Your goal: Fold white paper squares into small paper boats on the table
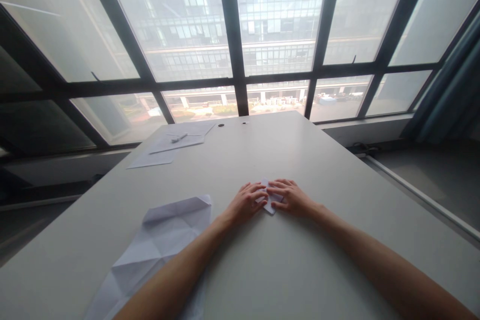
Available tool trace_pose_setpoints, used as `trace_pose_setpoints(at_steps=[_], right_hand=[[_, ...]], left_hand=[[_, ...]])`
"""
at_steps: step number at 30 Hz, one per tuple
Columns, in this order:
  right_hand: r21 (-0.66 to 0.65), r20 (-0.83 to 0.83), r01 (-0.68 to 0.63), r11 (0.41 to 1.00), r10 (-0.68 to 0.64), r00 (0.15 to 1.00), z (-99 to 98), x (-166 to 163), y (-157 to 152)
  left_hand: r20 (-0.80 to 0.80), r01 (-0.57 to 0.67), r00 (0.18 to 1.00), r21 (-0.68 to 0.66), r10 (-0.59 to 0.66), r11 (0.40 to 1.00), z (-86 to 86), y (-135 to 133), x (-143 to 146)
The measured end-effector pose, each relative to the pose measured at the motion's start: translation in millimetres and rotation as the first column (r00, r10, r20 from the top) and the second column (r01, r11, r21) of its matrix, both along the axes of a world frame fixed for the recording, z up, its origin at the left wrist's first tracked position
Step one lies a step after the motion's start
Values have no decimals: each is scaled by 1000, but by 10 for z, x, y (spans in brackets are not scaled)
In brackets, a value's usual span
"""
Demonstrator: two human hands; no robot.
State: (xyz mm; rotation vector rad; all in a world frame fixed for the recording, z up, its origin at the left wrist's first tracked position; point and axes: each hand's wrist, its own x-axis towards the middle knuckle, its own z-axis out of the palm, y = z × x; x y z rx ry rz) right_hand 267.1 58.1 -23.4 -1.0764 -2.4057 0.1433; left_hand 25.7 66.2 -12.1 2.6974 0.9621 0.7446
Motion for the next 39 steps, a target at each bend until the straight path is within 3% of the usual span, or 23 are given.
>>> trace_pose_setpoints(at_steps=[9, 21, 27, 32, 39], right_hand=[[-4, 51, -2, 1000, 2, 999, 45, 4, -13], [-44, 26, -7, 999, 9, 1000, 7, 7, 11], [-75, -9, 2, 997, -3, 1000, 1, 1, 15], [-79, -21, 3, 997, -5, 1000, 6, 4, 13], [-61, -47, 20, 998, -23, 999, -50, 7, 59]], left_hand=[[-34, -28, 999, -73, 26, 997, -32, 34, -19], [-64, -39, 997, -76, 34, 996, -41, 40, -23], [-23, 19, 1000, -16, -20, 1000, -20, 36, -18], [89, 180, 980, -43, -176, 983, -22, 42, 1], [130, 176, 978, -78, -165, 981, 1, 20, 17]])
